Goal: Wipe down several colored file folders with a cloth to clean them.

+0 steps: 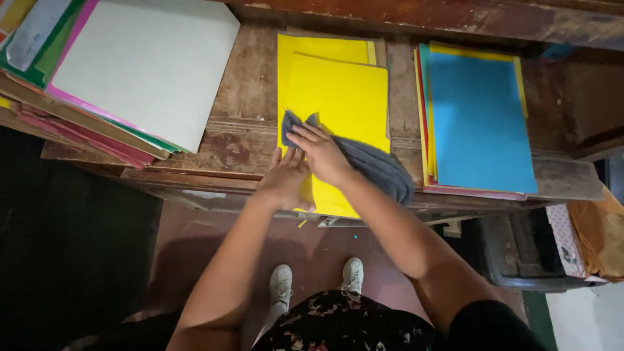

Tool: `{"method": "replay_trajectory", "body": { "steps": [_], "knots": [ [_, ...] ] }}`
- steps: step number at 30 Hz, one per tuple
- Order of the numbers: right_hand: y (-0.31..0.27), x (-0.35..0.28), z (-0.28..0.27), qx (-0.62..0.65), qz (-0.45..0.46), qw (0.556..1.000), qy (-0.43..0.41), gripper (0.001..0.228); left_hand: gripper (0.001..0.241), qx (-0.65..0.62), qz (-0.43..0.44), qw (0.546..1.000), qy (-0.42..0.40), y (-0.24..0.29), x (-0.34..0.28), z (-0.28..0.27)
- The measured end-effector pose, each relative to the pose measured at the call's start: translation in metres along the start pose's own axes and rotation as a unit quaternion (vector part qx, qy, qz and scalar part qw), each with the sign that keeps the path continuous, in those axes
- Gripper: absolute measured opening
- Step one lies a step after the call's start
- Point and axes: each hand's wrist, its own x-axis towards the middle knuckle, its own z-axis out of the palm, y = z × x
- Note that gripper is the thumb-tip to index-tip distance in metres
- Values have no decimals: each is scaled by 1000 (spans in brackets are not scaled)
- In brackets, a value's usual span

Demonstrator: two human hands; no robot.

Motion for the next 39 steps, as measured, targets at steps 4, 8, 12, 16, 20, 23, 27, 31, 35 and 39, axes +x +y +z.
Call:
{"method": "replay_trajectory", "body": {
  "steps": [4,8,12,16,20,23,27,31,35,39],
  "knots": [
    [45,-3,-22,-83,49,995,25,44,102,3,7,997,71,10,-2,13],
    [106,-7,-6,-163,201,964,57,47,104,-6,47,996,81,17,-4,41],
    [20,12,0,3,89,995,51,49,97,-26,75,992,101,-4,3,56],
    [-9,19,-32,19,24,999,-30,42,88,-32,81,989,117,-5,6,55],
    [4,43,-28,-120,255,934,-221,58,84,-31,60,992,109,0,8,54],
    [-26,22,-29,-29,-35,994,-98,60,83,-106,85,975,177,-2,2,65],
    [-54,-40,-52,26,-45,992,-116,56,74,-106,140,951,254,-8,17,99],
    [-55,-80,-88,-108,71,990,-65,67,84,-71,108,959,254,1,10,98],
    [3,-128,-100,-156,163,973,54,65,75,-57,79,967,235,15,-5,79],
    [-40,-117,-174,-56,258,943,201,64,62,22,48,949,310,11,6,65]
  ]
}}
